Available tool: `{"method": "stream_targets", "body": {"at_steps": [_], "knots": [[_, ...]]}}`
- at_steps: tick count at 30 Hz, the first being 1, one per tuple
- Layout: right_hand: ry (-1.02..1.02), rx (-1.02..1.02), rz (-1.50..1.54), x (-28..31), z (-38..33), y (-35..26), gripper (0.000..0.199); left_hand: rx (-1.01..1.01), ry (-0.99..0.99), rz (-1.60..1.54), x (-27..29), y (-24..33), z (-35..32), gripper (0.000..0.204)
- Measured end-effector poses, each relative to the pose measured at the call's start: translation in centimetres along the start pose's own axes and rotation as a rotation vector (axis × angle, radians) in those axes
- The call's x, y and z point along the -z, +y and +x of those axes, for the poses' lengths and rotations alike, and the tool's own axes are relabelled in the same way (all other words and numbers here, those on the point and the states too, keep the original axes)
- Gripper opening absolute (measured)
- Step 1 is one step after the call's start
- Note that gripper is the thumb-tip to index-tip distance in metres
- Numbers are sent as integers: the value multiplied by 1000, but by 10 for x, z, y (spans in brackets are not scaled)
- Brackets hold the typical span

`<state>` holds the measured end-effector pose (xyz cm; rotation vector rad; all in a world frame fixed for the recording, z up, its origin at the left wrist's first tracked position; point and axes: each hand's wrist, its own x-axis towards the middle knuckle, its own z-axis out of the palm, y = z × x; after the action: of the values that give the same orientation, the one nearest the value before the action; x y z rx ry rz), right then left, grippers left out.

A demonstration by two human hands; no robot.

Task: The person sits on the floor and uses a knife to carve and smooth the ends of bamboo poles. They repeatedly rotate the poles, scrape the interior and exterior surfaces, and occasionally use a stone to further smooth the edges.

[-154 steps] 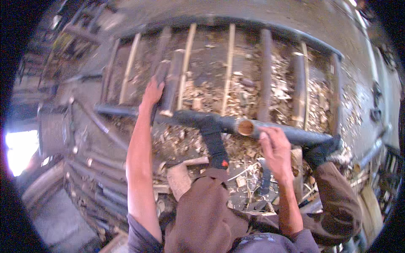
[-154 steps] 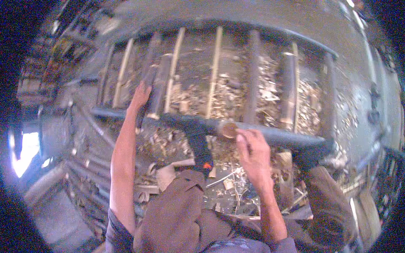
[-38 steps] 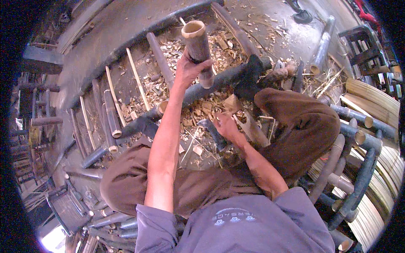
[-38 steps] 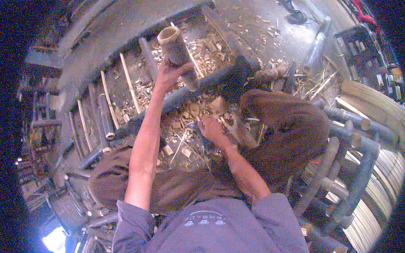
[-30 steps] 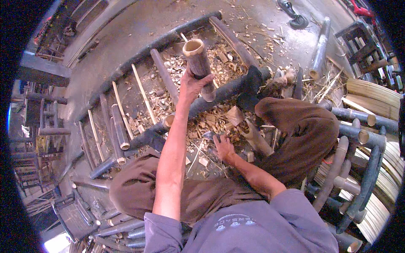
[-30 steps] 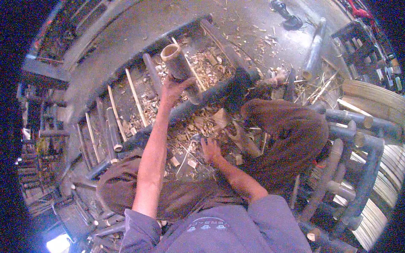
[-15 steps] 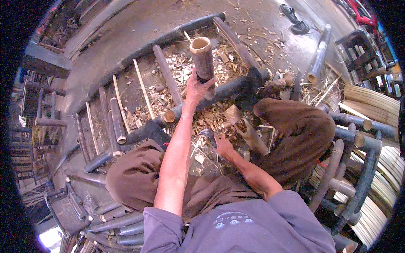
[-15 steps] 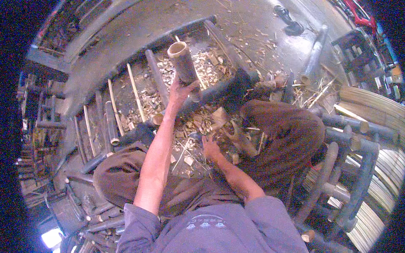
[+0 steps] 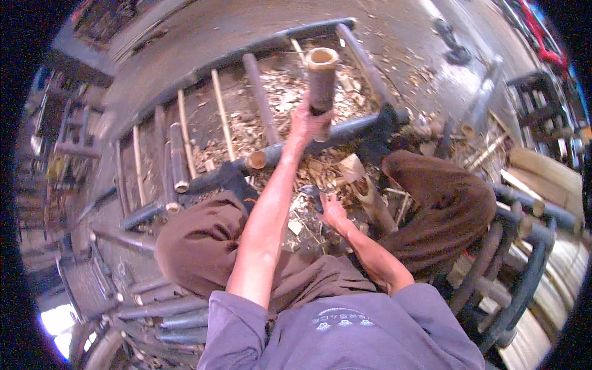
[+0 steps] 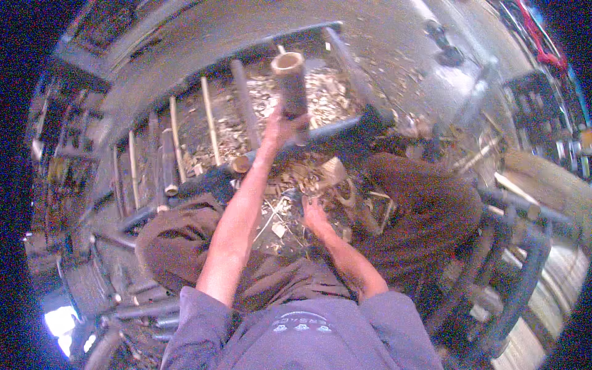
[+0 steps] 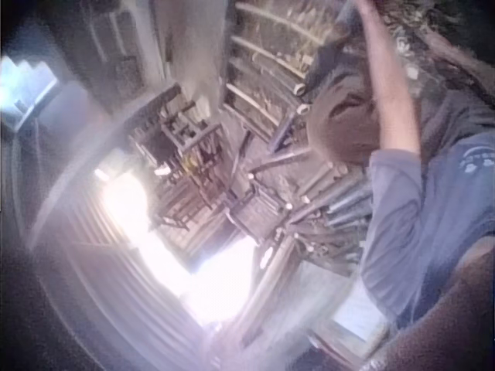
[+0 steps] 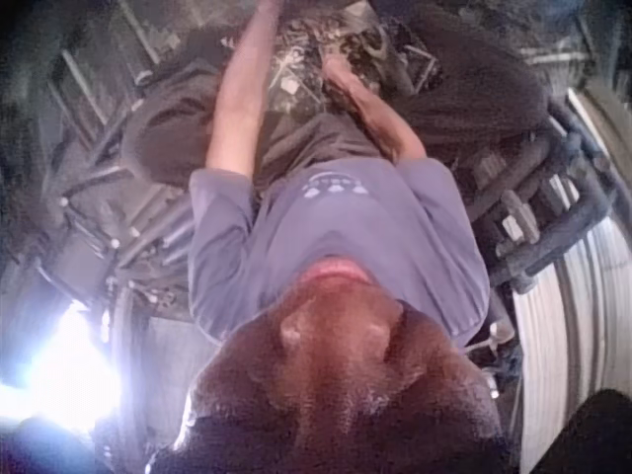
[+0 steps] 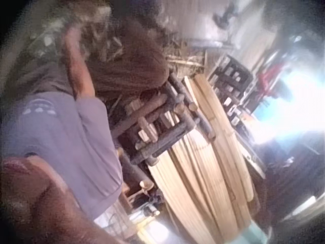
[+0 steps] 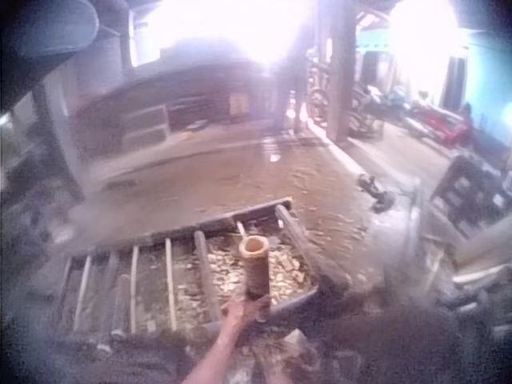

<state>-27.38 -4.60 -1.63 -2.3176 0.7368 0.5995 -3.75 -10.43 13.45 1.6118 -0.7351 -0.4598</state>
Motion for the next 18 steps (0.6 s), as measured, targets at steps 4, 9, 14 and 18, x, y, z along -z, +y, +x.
{"method": "stream_targets", "body": {"at_steps": [4, 9, 14, 18], "knots": [[-37, 10, 12, 7, -9, -19, 86, 115, 35, 207, 9, -6, -6, 75], [152, 216, -8, -25, 6, 9, 100, -164, 151, -45, -6, -29, -3, 73], [-258, -59, 233, -25, 42, 38, 91, -171, 209, 40, -1, -23, -14, 69], [-188, 32, 477, -2, 58, 85, 68, -216, 118, -10, -27, -12, 14, 73]]}}
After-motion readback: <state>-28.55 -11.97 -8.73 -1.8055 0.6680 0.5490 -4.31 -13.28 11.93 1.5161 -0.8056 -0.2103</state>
